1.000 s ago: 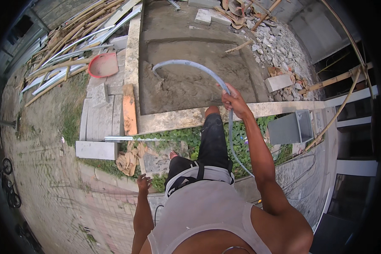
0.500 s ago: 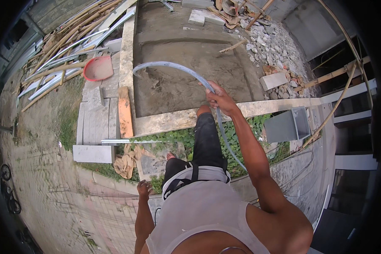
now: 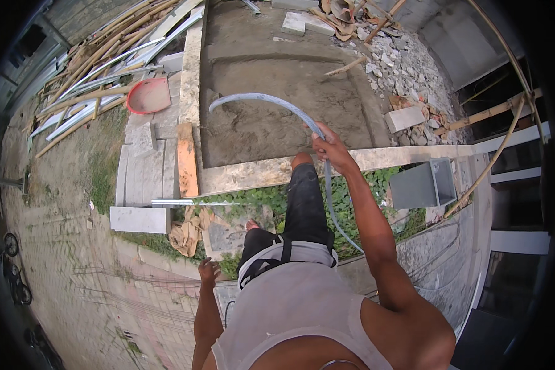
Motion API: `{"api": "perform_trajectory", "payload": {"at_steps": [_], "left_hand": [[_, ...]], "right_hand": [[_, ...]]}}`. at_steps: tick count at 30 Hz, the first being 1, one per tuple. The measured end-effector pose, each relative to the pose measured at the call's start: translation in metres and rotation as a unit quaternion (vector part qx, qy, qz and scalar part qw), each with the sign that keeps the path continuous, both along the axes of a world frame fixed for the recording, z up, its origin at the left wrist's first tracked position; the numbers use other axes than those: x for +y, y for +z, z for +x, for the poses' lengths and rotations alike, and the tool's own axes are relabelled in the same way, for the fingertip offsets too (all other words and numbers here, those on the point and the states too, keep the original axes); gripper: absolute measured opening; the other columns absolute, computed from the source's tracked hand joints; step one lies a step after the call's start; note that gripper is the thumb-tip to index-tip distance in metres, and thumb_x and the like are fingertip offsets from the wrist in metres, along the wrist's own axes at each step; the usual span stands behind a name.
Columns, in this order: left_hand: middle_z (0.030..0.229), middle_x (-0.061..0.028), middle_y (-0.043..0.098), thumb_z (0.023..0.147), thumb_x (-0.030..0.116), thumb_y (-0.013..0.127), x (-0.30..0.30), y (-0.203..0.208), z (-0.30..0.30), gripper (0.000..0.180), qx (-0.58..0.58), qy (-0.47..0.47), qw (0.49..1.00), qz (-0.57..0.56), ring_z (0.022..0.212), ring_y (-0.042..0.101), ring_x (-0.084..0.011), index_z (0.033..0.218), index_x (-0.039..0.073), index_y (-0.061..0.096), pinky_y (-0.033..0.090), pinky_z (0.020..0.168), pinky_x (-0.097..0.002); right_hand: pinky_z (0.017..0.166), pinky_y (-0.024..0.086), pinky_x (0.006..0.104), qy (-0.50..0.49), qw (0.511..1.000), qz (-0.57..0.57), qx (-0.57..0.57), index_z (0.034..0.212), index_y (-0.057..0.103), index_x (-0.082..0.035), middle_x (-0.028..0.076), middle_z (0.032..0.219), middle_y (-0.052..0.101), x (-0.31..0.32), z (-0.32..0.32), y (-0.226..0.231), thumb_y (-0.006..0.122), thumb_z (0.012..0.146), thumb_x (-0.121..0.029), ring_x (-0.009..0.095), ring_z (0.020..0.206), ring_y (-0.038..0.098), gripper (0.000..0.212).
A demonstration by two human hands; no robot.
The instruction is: The person mixes wet mortar in a concrete pit using a hoe, repeatedly pulling and pushing the mixture to achieve consistency.
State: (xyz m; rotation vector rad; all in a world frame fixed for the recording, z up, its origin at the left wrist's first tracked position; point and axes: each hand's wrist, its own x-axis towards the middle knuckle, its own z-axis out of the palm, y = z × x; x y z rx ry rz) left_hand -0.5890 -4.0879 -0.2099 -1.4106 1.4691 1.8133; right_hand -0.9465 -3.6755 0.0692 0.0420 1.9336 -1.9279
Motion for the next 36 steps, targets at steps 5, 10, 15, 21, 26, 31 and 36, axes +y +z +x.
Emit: {"api": "perform_trajectory", "payload": {"at_steps": [5, 10, 15, 21, 26, 31, 36], "left_hand": [[0.101, -0.0106, 0.063, 0.087, 0.016, 0.053, 0.001, 0.000, -0.004, 0.047, 0.004, 0.016, 1.000, -0.004, 0.084, 0.063, -0.0219, 0.133, 0.006, 0.046, 0.051, 0.066, -0.0375], [0.101, -0.0106, 0.063, 0.086, 0.017, 0.053, 0.000, -0.003, -0.003, 0.049, 0.018, 0.011, 1.000, -0.004, 0.084, 0.063, -0.0204, 0.134, 0.006, 0.046, 0.051, 0.067, -0.0375], [0.100, -0.0089, 0.064, 0.087, 0.017, 0.055, 0.003, -0.003, 0.003, 0.045, 0.012, 0.016, 1.000, 0.000, 0.088, 0.064, -0.0225, 0.130, 0.010, 0.047, 0.051, 0.072, -0.0399], [0.099, -0.0092, 0.063, 0.087, 0.017, 0.056, 0.005, -0.004, 0.014, 0.044, 0.008, 0.031, 0.999, 0.004, 0.088, 0.064, -0.0240, 0.130, 0.010, 0.047, 0.050, 0.073, -0.0415], [0.099, -0.0093, 0.062, 0.087, 0.017, 0.056, 0.010, -0.008, 0.015, 0.044, 0.009, 0.032, 0.999, 0.013, 0.088, 0.064, -0.0242, 0.130, 0.010, 0.047, 0.051, 0.072, -0.0414], [0.100, -0.0096, 0.063, 0.087, 0.017, 0.055, 0.010, 0.001, 0.005, 0.046, 0.017, 0.022, 0.999, 0.018, 0.089, 0.064, -0.0241, 0.132, 0.008, 0.046, 0.051, 0.073, -0.0412], [0.102, -0.0114, 0.064, 0.088, 0.019, 0.054, 0.005, -0.002, -0.001, 0.048, 0.011, 0.004, 1.000, 0.003, 0.089, 0.065, -0.0242, 0.133, 0.006, 0.045, 0.052, 0.071, -0.0393]], "right_hand": [[0.049, 0.028, 0.0224, 0.009, 1.000, 0.012, -0.001, 0.137, 0.049, -0.014, -0.006, 0.067, 0.035, 0.001, -0.004, 0.001, 0.052, 0.102, -0.022, 0.004, 0.055, 0.030, 0.036], [0.049, 0.029, 0.0224, 0.009, 1.000, 0.014, 0.016, 0.138, 0.049, -0.013, -0.007, 0.067, 0.034, -0.011, -0.015, 0.004, 0.053, 0.102, -0.023, 0.004, 0.055, 0.031, 0.037], [0.050, 0.030, 0.0226, 0.009, 0.999, 0.020, 0.037, 0.137, 0.050, -0.013, -0.007, 0.067, 0.034, -0.015, -0.024, 0.003, 0.053, 0.102, -0.026, 0.005, 0.056, 0.032, 0.038], [0.050, 0.030, 0.0232, 0.004, 0.999, 0.025, 0.045, 0.137, 0.050, -0.012, -0.007, 0.067, 0.034, -0.022, -0.028, 0.004, 0.052, 0.103, -0.029, 0.005, 0.056, 0.031, 0.038], [0.049, 0.029, 0.0232, -0.004, 0.999, -0.008, 0.048, 0.137, 0.049, -0.013, -0.007, 0.066, 0.034, -0.022, -0.030, -0.002, 0.053, 0.103, -0.027, 0.004, 0.054, 0.030, 0.038], [0.048, 0.029, 0.0226, -0.017, 0.998, 0.031, 0.051, 0.137, 0.050, -0.013, -0.008, 0.066, 0.035, -0.019, -0.028, -0.008, 0.053, 0.102, -0.025, 0.004, 0.053, 0.029, 0.037], [0.046, 0.030, 0.0214, -0.028, 0.999, 0.010, 0.033, 0.137, 0.051, -0.014, -0.008, 0.065, 0.036, -0.005, -0.021, -0.016, 0.054, 0.102, -0.023, 0.003, 0.052, 0.030, 0.036]]}}
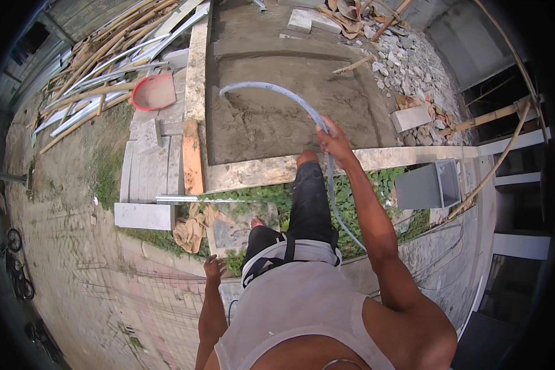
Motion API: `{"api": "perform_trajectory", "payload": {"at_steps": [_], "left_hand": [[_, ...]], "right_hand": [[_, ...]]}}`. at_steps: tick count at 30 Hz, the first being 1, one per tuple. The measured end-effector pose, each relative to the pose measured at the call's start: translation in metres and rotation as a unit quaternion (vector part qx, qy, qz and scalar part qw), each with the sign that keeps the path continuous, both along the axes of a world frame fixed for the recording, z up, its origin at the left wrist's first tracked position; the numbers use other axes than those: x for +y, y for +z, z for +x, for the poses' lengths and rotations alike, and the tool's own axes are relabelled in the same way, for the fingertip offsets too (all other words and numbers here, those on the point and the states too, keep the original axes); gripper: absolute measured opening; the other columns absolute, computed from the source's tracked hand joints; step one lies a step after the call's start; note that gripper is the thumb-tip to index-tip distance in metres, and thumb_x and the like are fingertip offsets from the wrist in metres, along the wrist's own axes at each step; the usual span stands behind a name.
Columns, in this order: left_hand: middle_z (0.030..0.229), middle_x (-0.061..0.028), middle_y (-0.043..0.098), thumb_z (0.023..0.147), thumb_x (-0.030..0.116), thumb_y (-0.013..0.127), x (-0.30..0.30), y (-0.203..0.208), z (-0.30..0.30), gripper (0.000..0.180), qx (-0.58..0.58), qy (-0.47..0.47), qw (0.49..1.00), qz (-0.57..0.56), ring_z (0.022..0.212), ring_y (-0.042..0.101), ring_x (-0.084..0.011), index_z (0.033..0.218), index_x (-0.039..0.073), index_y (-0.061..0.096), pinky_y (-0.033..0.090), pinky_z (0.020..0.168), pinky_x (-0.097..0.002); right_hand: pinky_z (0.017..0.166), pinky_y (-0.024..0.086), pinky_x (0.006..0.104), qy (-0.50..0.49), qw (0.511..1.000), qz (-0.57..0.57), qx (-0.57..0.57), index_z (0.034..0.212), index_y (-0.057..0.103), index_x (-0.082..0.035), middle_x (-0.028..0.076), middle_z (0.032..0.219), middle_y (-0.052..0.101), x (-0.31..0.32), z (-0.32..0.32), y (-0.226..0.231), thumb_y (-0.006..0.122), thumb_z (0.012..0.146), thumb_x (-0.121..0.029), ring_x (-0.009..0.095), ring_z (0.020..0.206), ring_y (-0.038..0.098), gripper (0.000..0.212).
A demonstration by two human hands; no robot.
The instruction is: The person mixes wet mortar in a concrete pit using a hoe, repeatedly pulling and pushing the mixture to achieve consistency.
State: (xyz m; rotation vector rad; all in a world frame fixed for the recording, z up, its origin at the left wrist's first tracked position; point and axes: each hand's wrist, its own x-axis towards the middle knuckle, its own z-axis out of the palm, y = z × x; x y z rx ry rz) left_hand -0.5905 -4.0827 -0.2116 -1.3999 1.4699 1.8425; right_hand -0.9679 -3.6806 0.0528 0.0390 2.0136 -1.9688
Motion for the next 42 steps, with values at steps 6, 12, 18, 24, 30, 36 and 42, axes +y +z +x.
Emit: {"api": "perform_trajectory", "payload": {"at_steps": [6, 12, 18, 24, 30, 36, 42], "left_hand": [[0.104, -0.0132, 0.065, 0.089, 0.021, 0.052, -0.008, -0.007, -0.003, 0.050, 0.004, -0.018, 1.000, 0.008, 0.088, 0.065, -0.0245, 0.135, 0.005, 0.044, 0.052, 0.069, -0.0391], [0.102, -0.0118, 0.064, 0.091, 0.021, 0.050, -0.010, 0.001, -0.019, 0.044, -0.015, -0.040, 0.999, -0.001, 0.089, 0.065, -0.0230, 0.132, 0.006, 0.045, 0.051, 0.068, -0.0392], [0.101, -0.0108, 0.064, 0.088, 0.021, 0.054, -0.014, 0.003, -0.028, 0.047, 0.007, -0.041, 0.999, 0.009, 0.085, 0.065, -0.0219, 0.132, 0.006, 0.046, 0.051, 0.065, -0.0358], [0.096, -0.0082, 0.063, 0.087, 0.020, 0.054, -0.021, -0.002, -0.039, 0.045, -0.016, -0.064, 0.998, 0.004, 0.082, 0.065, -0.0208, 0.130, 0.009, 0.045, 0.051, 0.065, -0.0368], [0.091, -0.0058, 0.065, 0.088, 0.014, 0.052, -0.024, -0.006, -0.047, 0.034, -0.001, -0.069, 0.998, 0.007, 0.079, 0.065, -0.0196, 0.121, 0.015, 0.047, 0.051, 0.066, -0.0379], [0.091, -0.0059, 0.064, 0.087, 0.014, 0.053, -0.024, -0.003, -0.054, 0.036, 0.005, -0.066, 0.998, 0.003, 0.077, 0.065, -0.0190, 0.123, 0.015, 0.047, 0.050, 0.065, -0.0374], [0.092, -0.0055, 0.063, 0.086, 0.017, 0.055, -0.021, -0.003, -0.052, 0.042, -0.005, -0.066, 0.998, -0.007, 0.078, 0.064, -0.0187, 0.127, 0.013, 0.045, 0.051, 0.067, -0.0384]], "right_hand": [[0.046, 0.029, 0.0225, -0.074, 0.997, 0.023, -0.023, 0.133, 0.055, -0.017, -0.008, 0.066, 0.037, 0.031, 0.012, -0.008, 0.055, 0.100, -0.022, 0.003, 0.052, 0.033, 0.033], [0.044, 0.028, 0.0226, -0.144, 0.988, 0.050, -0.034, 0.132, 0.055, -0.017, -0.007, 0.066, 0.040, 0.075, 0.026, -0.004, 0.056, 0.100, -0.021, 0.003, 0.051, 0.033, 0.032], [0.042, 0.027, 0.0220, -0.281, 0.958, 0.040, -0.039, 0.132, 0.055, -0.019, -0.006, 0.064, 0.042, 0.131, 0.046, 0.007, 0.057, 0.100, -0.029, 0.003, 0.047, 0.032, 0.033], [0.041, 0.028, 0.0220, -0.352, 0.935, 0.044, -0.016, 0.131, 0.056, -0.019, -0.005, 0.064, 0.043, 0.169, 0.050, 0.013, 0.058, 0.100, -0.029, 0.004, 0.045, 0.033, 0.033], [0.041, 0.029, 0.0216, -0.390, 0.919, 0.050, 0.033, 0.132, 0.055, -0.018, -0.004, 0.065, 0.043, 0.192, 0.038, 0.019, 0.058, 0.099, -0.029, 0.004, 0.046, 0.034, 0.034], [0.042, 0.030, 0.0217, -0.384, 0.920, 0.032, 0.077, 0.131, 0.052, -0.016, -0.004, 0.066, 0.042, 0.194, 0.012, 0.027, 0.056, 0.100, -0.027, 0.004, 0.047, 0.034, 0.033], [0.043, 0.031, 0.0217, -0.380, 0.918, 0.037, 0.102, 0.129, 0.051, -0.015, -0.004, 0.066, 0.042, 0.190, -0.016, 0.038, 0.056, 0.100, -0.027, 0.004, 0.049, 0.035, 0.032]]}}
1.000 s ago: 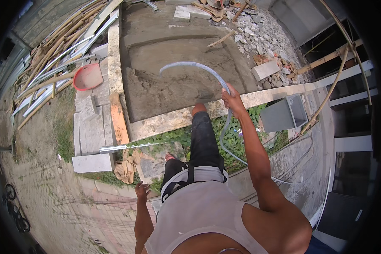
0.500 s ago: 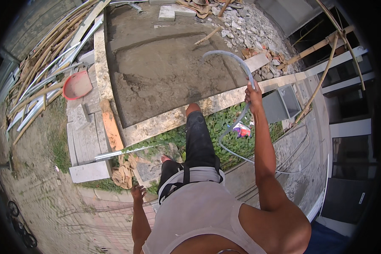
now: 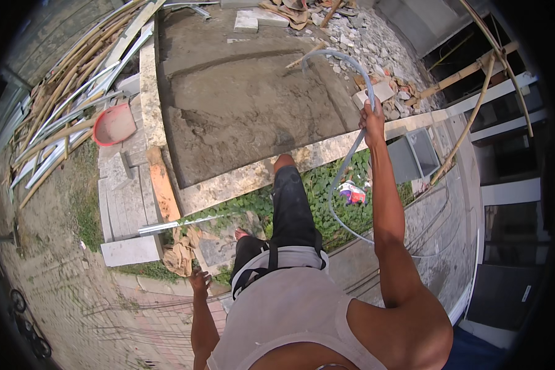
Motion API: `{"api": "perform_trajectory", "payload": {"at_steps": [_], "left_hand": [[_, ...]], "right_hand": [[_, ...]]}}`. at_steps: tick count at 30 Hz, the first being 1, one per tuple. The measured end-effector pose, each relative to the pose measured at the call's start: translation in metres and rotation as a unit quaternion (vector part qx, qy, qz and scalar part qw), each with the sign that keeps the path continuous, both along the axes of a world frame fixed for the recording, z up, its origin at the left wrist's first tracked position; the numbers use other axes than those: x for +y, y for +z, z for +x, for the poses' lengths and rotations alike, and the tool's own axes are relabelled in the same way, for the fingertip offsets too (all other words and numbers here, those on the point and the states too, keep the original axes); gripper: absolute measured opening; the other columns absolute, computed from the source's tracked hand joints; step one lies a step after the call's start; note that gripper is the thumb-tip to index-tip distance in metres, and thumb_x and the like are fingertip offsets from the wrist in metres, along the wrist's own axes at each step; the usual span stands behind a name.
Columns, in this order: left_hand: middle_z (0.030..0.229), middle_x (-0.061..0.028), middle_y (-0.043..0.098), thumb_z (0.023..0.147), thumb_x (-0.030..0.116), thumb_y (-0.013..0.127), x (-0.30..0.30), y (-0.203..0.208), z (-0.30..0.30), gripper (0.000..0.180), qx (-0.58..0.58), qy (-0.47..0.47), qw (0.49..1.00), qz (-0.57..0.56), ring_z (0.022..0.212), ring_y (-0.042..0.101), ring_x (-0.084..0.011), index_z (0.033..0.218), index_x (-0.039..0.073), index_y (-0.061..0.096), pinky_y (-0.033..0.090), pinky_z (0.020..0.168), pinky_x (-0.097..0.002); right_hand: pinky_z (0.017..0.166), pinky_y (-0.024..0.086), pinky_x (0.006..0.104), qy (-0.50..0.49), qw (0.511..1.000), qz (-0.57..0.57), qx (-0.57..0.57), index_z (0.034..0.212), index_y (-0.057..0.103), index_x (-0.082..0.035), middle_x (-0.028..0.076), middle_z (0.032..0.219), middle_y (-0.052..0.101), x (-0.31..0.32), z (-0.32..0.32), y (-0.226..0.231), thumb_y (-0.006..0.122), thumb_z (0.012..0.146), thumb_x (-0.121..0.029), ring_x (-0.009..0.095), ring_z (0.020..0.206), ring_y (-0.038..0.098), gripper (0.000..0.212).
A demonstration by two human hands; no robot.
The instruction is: The person mixes wet mortar in a concrete pit using a hoe, repeatedly pulling and pushing the mixture to achieve consistency.
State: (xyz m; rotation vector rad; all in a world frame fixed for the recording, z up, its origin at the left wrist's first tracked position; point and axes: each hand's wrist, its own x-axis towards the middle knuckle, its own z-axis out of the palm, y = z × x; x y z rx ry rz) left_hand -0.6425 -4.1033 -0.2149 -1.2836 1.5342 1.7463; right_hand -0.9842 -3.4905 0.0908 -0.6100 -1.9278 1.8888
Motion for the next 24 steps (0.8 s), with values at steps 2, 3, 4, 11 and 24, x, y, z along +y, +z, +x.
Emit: {"api": "perform_trajectory", "payload": {"at_steps": [2, 3, 4, 11, 24], "left_hand": [[0.093, -0.0055, 0.062, 0.085, 0.017, 0.055, 0.002, -0.001, 0.003, 0.044, 0.006, 0.003, 1.000, 0.009, 0.079, 0.064, -0.0189, 0.128, 0.013, 0.045, 0.051, 0.068, -0.0387], [0.093, -0.0057, 0.062, 0.085, 0.018, 0.055, 0.003, -0.001, 0.003, 0.045, -0.003, 0.008, 1.000, 0.009, 0.081, 0.064, -0.0194, 0.128, 0.012, 0.044, 0.051, 0.068, -0.0389], [0.094, -0.0059, 0.061, 0.085, 0.018, 0.056, 0.004, -0.001, 0.004, 0.046, -0.012, 0.012, 1.000, 0.010, 0.083, 0.064, -0.0200, 0.128, 0.012, 0.044, 0.051, 0.068, -0.0391], [0.095, -0.0063, 0.060, 0.083, 0.023, 0.057, 0.010, 0.004, 0.012, 0.053, -0.005, 0.010, 1.000, 0.013, 0.086, 0.063, -0.0214, 0.133, 0.010, 0.042, 0.052, 0.069, -0.0396], [0.096, -0.0077, 0.062, 0.086, 0.019, 0.055, 0.005, -0.004, 0.003, 0.046, 0.001, 0.001, 1.000, 0.010, 0.082, 0.064, -0.0209, 0.130, 0.011, 0.042, 0.052, 0.069, -0.0400]], "right_hand": [[0.043, 0.031, 0.0219, 0.007, 1.000, 0.000, 0.011, 0.129, 0.051, -0.015, -0.004, 0.067, 0.042, 0.002, -0.007, 0.002, 0.057, 0.100, -0.027, 0.005, 0.050, 0.036, 0.032], [0.043, 0.030, 0.0222, 0.013, 1.000, -0.001, 0.021, 0.129, 0.051, -0.015, -0.004, 0.067, 0.042, 0.002, -0.010, 0.003, 0.057, 0.100, -0.027, 0.005, 0.050, 0.036, 0.032], [0.043, 0.030, 0.0222, 0.014, 1.000, -0.001, 0.021, 0.129, 0.051, -0.015, -0.004, 0.067, 0.042, 0.002, -0.012, 0.003, 0.057, 0.100, -0.027, 0.005, 0.050, 0.036, 0.032], [0.043, 0.030, 0.0225, -0.017, 0.999, 0.016, 0.042, 0.130, 0.050, -0.014, -0.003, 0.067, 0.044, 0.014, -0.017, 0.004, 0.056, 0.100, -0.026, 0.005, 0.051, 0.037, 0.033], [0.044, 0.031, 0.0229, -0.027, 0.997, 0.024, 0.069, 0.132, 0.049, -0.015, -0.002, 0.068, 0.044, 0.027, -0.013, 0.016, 0.056, 0.100, -0.026, 0.006, 0.052, 0.038, 0.034]]}}
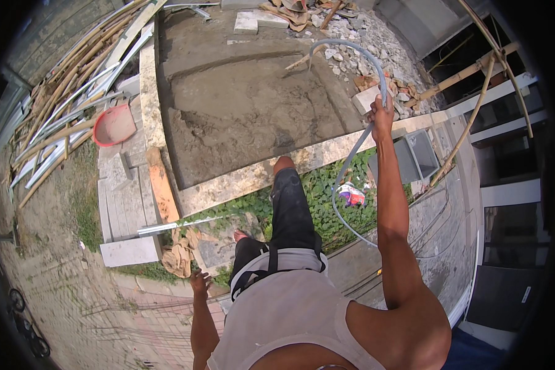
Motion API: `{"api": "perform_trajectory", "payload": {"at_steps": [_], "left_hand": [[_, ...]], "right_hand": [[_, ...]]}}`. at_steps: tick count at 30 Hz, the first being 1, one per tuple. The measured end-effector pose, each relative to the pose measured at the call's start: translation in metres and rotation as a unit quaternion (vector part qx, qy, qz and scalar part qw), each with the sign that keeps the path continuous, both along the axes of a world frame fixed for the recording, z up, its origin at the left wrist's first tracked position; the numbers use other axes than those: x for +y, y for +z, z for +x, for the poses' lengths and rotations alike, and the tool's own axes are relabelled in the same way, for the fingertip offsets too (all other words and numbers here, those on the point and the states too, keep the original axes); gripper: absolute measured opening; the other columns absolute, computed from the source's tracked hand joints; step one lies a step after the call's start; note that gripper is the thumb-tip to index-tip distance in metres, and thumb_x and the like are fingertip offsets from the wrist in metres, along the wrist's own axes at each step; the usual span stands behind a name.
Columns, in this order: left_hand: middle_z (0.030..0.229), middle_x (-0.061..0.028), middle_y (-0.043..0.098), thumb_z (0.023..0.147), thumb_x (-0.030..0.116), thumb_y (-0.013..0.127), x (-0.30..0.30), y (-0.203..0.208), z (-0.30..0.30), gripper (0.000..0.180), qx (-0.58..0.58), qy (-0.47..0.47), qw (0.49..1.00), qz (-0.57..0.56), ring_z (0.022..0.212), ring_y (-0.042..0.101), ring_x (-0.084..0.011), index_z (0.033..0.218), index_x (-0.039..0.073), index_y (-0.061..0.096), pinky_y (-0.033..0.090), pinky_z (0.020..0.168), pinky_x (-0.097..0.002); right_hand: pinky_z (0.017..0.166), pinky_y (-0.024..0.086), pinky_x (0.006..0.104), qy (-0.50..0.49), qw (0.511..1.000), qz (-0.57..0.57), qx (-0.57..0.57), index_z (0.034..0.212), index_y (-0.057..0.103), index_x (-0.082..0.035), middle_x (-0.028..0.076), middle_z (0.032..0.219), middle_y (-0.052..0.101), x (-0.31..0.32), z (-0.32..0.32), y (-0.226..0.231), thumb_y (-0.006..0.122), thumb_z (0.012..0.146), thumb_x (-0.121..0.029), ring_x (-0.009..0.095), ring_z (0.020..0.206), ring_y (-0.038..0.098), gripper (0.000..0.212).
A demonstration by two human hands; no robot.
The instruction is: The person mixes wet mortar in a concrete pit using a hoe, repeatedly pulling and pushing the mixture to achieve consistency.
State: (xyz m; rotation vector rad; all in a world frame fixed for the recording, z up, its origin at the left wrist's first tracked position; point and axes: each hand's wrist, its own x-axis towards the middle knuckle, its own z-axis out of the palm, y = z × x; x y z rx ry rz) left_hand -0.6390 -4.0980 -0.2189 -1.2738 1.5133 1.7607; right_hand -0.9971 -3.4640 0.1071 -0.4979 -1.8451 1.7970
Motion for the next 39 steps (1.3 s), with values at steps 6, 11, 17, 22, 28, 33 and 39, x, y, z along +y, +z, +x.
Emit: {"api": "perform_trajectory", "payload": {"at_steps": [6, 11, 17, 22, 28, 33, 39], "left_hand": [[0.095, -0.0073, 0.062, 0.087, 0.017, 0.055, 0.000, -0.001, -0.003, 0.046, 0.010, 0.001, 1.000, 0.000, 0.081, 0.064, -0.0203, 0.130, 0.010, 0.042, 0.052, 0.069, -0.0398], [0.096, -0.0080, 0.062, 0.086, 0.018, 0.056, 0.004, 0.003, -0.003, 0.050, -0.013, 0.000, 1.000, -0.010, 0.083, 0.064, -0.0207, 0.133, 0.009, 0.042, 0.052, 0.070, -0.0396], [0.098, -0.0082, 0.062, 0.084, 0.023, 0.058, 0.003, 0.005, 0.010, 0.056, 0.003, 0.009, 1.000, 0.007, 0.085, 0.064, -0.0217, 0.135, 0.009, 0.041, 0.052, 0.070, -0.0397], [0.104, -0.0093, 0.062, 0.084, 0.025, 0.056, 0.003, 0.006, 0.008, 0.054, 0.004, -0.005, 1.000, -0.001, 0.089, 0.064, -0.0228, 0.133, 0.009, 0.043, 0.052, 0.071, -0.0399], [0.105, -0.0102, 0.063, 0.084, 0.028, 0.057, 0.003, 0.002, 0.004, 0.050, 0.020, -0.013, 1.000, -0.009, 0.089, 0.065, -0.0235, 0.129, 0.008, 0.047, 0.051, 0.073, -0.0413], [0.103, -0.0106, 0.064, 0.086, 0.025, 0.055, 0.006, 0.001, 0.004, 0.048, 0.035, -0.011, 0.999, -0.008, 0.088, 0.065, -0.0225, 0.131, 0.009, 0.048, 0.051, 0.073, -0.0421], [0.103, -0.0108, 0.064, 0.086, 0.021, 0.055, 0.010, 0.006, 0.014, 0.046, 0.009, 0.017, 1.000, -0.014, 0.086, 0.064, -0.0226, 0.129, 0.009, 0.048, 0.051, 0.071, -0.0412]], "right_hand": [[0.044, 0.033, 0.0236, -0.025, 0.999, 0.014, 0.019, 0.130, 0.050, -0.014, -0.002, 0.068, 0.044, -0.003, -0.001, 0.004, 0.055, 0.101, -0.027, 0.006, 0.051, 0.039, 0.033], [0.044, 0.032, 0.0232, -0.041, 0.999, 0.022, 0.014, 0.129, 0.050, -0.013, -0.001, 0.068, 0.044, -0.001, -0.004, 0.006, 0.055, 0.101, -0.027, 0.006, 0.051, 0.039, 0.032], [0.043, 0.031, 0.0225, -0.011, 1.000, 0.014, 0.011, 0.131, 0.050, -0.013, -0.003, 0.067, 0.042, -0.015, -0.002, 0.002, 0.055, 0.101, -0.025, 0.005, 0.051, 0.036, 0.032], [0.047, 0.029, 0.0215, 0.066, 0.997, -0.012, -0.033, 0.130, 0.049, -0.015, -0.005, 0.067, 0.038, -0.044, 0.008, -0.008, 0.055, 0.101, -0.027, 0.005, 0.052, 0.033, 0.032], [0.048, 0.028, 0.0200, 0.140, 0.985, -0.040, -0.089, 0.137, 0.049, -0.014, -0.006, 0.068, 0.039, -0.089, 0.022, -0.019, 0.059, 0.100, -0.026, 0.004, 0.056, 0.034, 0.041], [0.048, 0.028, 0.0199, 0.213, 0.969, -0.040, -0.119, 0.139, 0.048, -0.013, -0.006, 0.069, 0.041, -0.128, 0.024, -0.034, 0.059, 0.100, -0.026, 0.003, 0.057, 0.035, 0.043], [0.048, 0.030, 0.0215, 0.264, 0.953, -0.030, -0.148, 0.139, 0.049, -0.014, -0.008, 0.067, 0.042, -0.168, 0.024, -0.056, 0.058, 0.100, -0.028, 0.003, 0.054, 0.037, 0.043]]}}
